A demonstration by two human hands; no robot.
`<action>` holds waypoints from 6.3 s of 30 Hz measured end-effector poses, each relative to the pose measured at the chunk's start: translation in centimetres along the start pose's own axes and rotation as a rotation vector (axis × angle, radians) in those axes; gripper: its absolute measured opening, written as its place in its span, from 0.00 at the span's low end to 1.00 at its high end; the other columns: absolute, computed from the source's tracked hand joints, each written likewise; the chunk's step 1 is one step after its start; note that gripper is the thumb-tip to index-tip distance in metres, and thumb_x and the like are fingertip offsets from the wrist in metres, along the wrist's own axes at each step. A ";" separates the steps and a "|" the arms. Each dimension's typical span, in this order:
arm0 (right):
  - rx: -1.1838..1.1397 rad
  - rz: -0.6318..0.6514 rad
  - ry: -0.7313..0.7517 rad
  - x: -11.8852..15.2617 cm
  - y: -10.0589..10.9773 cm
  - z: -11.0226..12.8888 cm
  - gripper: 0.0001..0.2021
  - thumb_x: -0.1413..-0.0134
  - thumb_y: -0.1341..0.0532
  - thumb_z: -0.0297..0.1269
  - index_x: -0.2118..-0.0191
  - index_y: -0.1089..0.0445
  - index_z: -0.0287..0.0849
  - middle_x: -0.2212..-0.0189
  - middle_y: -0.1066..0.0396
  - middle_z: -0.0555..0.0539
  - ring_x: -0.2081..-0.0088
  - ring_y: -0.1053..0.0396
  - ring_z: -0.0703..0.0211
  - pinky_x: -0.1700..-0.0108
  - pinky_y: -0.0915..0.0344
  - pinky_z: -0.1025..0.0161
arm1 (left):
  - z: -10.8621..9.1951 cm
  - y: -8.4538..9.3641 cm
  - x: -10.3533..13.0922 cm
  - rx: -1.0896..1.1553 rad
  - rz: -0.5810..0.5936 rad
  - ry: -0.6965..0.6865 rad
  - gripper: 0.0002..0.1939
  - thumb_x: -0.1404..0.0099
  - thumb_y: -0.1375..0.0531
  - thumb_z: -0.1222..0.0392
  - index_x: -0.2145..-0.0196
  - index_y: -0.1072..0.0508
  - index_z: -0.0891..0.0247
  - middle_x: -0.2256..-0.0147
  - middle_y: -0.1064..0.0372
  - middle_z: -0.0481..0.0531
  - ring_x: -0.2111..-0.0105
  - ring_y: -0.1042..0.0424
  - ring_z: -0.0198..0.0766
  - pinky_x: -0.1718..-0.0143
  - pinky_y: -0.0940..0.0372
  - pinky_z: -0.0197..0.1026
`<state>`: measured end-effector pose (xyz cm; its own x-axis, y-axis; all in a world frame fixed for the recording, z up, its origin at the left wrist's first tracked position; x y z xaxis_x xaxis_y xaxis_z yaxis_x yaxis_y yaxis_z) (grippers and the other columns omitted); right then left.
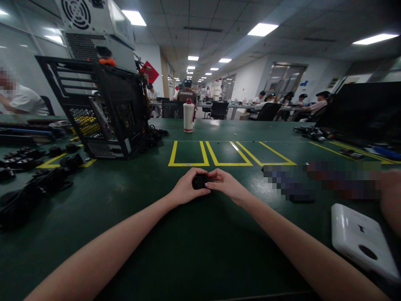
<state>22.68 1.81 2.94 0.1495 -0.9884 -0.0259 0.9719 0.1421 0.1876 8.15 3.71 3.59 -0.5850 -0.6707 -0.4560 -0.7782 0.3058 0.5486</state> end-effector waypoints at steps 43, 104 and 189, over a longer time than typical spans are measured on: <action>-0.008 0.077 -0.083 0.3 0.1 0.4 0.15 0.61 0.36 0.34 0.63 0.36 0.42 0.66 0.33 0.49 0.62 0.34 0.60 0.58 0.38 0.58 | 0.2 -0.1 0.0 0.003 0.001 0.024 0.27 0.51 0.36 0.55 0.54 0.39 0.60 0.55 0.38 0.55 0.55 0.36 0.45 0.55 0.40 0.48; -0.048 0.006 -0.039 -0.2 0.5 -0.1 0.15 0.61 0.36 0.35 0.62 0.34 0.43 0.63 0.32 0.48 0.60 0.34 0.60 0.55 0.38 0.57 | 0.1 0.0 0.1 0.027 0.002 0.027 0.26 0.51 0.36 0.56 0.54 0.38 0.59 0.55 0.38 0.54 0.56 0.36 0.44 0.55 0.40 0.48; -0.068 -0.052 0.040 -0.2 -0.3 -0.1 0.18 0.64 0.37 0.26 0.62 0.37 0.41 0.62 0.36 0.48 0.62 0.37 0.62 0.55 0.41 0.58 | 0.8 -0.3 -0.2 0.051 -0.021 0.032 0.26 0.52 0.36 0.57 0.54 0.38 0.60 0.55 0.38 0.54 0.55 0.36 0.44 0.54 0.41 0.48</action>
<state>22.42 1.94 2.82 0.1042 -0.9918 -0.0733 0.9884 0.0951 0.1183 8.32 4.23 2.97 -0.5619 -0.6979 -0.4441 -0.8011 0.3250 0.5026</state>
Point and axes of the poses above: each hand's wrist, its own x-axis away from the middle knuckle, its own y-axis out of the back of the hand, z = x × y, the point moved 4 cm from there along -x, towards the middle knuckle
